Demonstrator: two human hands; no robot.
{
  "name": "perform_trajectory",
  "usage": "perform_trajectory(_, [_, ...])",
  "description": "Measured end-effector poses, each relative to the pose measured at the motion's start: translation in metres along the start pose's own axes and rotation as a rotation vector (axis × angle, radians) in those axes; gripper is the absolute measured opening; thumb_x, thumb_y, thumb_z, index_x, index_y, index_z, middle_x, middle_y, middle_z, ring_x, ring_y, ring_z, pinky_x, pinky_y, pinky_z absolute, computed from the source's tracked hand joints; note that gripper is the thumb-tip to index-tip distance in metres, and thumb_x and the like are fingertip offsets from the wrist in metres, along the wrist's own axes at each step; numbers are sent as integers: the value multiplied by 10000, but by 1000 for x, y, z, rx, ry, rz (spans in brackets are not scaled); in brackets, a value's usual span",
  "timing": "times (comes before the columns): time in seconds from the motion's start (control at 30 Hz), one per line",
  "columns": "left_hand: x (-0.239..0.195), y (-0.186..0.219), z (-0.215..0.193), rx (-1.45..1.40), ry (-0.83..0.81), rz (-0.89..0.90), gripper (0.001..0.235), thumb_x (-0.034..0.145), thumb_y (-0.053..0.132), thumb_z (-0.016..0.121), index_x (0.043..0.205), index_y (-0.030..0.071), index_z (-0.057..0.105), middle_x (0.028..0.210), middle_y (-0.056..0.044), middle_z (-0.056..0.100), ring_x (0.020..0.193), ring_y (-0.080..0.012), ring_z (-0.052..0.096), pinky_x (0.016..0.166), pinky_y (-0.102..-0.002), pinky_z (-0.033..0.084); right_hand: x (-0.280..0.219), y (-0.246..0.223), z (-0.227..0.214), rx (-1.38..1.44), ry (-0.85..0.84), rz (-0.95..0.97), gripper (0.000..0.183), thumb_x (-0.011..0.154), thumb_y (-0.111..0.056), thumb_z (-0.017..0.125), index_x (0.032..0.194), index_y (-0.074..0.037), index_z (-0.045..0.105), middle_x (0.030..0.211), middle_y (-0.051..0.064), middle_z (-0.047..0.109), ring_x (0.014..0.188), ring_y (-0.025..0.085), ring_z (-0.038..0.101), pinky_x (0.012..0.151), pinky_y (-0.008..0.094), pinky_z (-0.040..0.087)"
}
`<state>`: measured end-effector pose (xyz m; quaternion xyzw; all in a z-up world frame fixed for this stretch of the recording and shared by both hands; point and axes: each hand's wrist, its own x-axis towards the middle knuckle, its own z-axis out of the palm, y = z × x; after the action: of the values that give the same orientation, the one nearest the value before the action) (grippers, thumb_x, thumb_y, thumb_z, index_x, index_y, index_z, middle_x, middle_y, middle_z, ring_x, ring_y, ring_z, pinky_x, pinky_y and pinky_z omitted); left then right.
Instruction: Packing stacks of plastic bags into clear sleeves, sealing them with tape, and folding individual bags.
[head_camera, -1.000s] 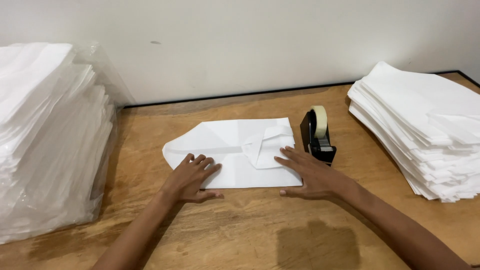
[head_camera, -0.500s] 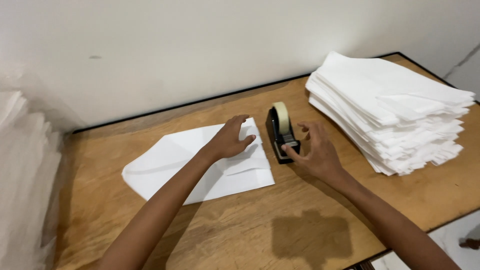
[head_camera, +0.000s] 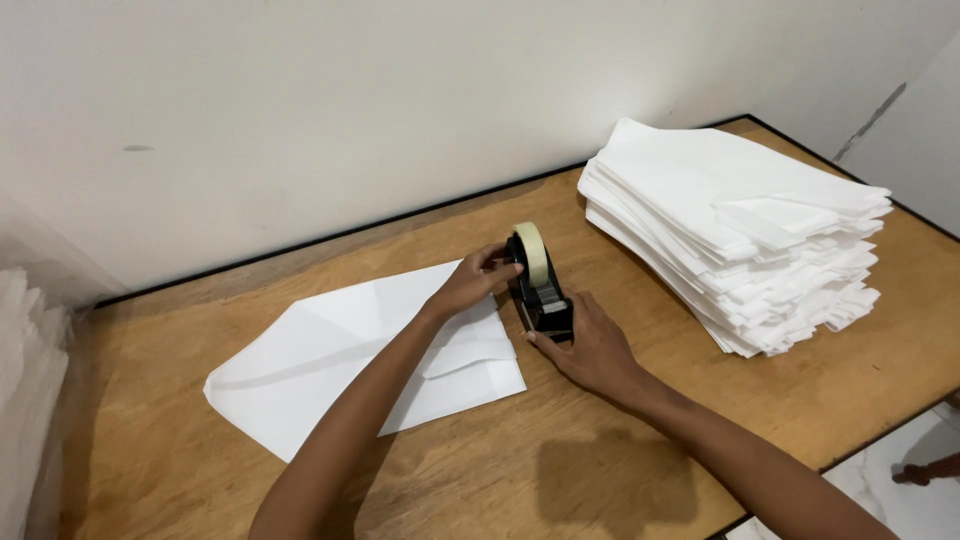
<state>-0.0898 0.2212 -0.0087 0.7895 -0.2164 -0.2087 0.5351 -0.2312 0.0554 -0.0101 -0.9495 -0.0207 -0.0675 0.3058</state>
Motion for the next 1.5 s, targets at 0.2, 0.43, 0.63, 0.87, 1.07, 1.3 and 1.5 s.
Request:
perform_trajectory(0.2, [19, -13, 5, 35, 72, 0, 882, 752, 540, 772, 1468, 117, 478, 1433, -116, 536, 1310, -282, 507, 1139, -438, 405, 5, 7, 2, 15, 38, -47, 668, 928, -395, 664, 1347, 68, 426, 1105, 199, 547, 1096, 361, 618, 835, 464, 577])
perform_trajectory(0.43, [87, 0, 0, -62, 152, 74, 911, 748, 494, 797, 1477, 87, 434, 1465, -149, 496, 1325, -327, 504, 1137, -445, 424, 64, 38, -7, 99, 167, -185, 604, 933, -282, 689, 1337, 90, 438, 1113, 248, 541, 1168, 420, 555, 913, 519, 532])
perform_trajectory(0.63, [159, -12, 1, -158, 263, 65, 875, 781, 422, 827, 1491, 111, 423, 1467, -129, 482, 1345, -264, 479, 1120, -402, 438, 118, 80, -9, 109, 248, -240, 613, 949, -237, 686, 1350, 100, 367, 1182, 263, 505, 1223, 456, 501, 1006, 574, 456])
perform_trajectory(0.87, [204, -43, -4, -227, 239, 17, 865, 826, 389, 798, 1515, 72, 381, 1478, -180, 454, 1380, -306, 426, 1121, -427, 446, 145, 96, 3, 192, 140, -73, 663, 975, -317, 632, 1426, 27, 289, 1327, 246, 448, 1340, 410, 406, 1117, 557, 366])
perform_trajectory(1.07, [203, -40, -3, -242, 245, -18, 848, 845, 412, 753, 1512, 47, 377, 1470, -198, 461, 1385, -318, 421, 1124, -422, 445, 152, 96, 6, 204, 119, -11, 676, 988, -349, 610, 1459, -18, 255, 1363, 247, 424, 1370, 397, 381, 1132, 539, 353])
perform_trajectory(1.3, [215, -48, -9, -238, 331, 5, 799, 892, 400, 712, 1517, 38, 370, 1499, -213, 436, 1396, -349, 416, 1154, -456, 409, 174, 99, 14, 192, 140, -28, 657, 1009, -324, 578, 1452, 44, 262, 1405, 254, 406, 1407, 392, 338, 1165, 512, 316])
perform_trajectory(1.5, [224, -67, -15, -201, 340, 1, 725, 894, 431, 732, 1468, 80, 464, 1459, -170, 496, 1352, -322, 477, 1125, -443, 444, 172, 90, 11, 205, 138, -25, 648, 1009, -316, 582, 1444, 44, 264, 1423, 268, 394, 1411, 404, 324, 1177, 530, 301])
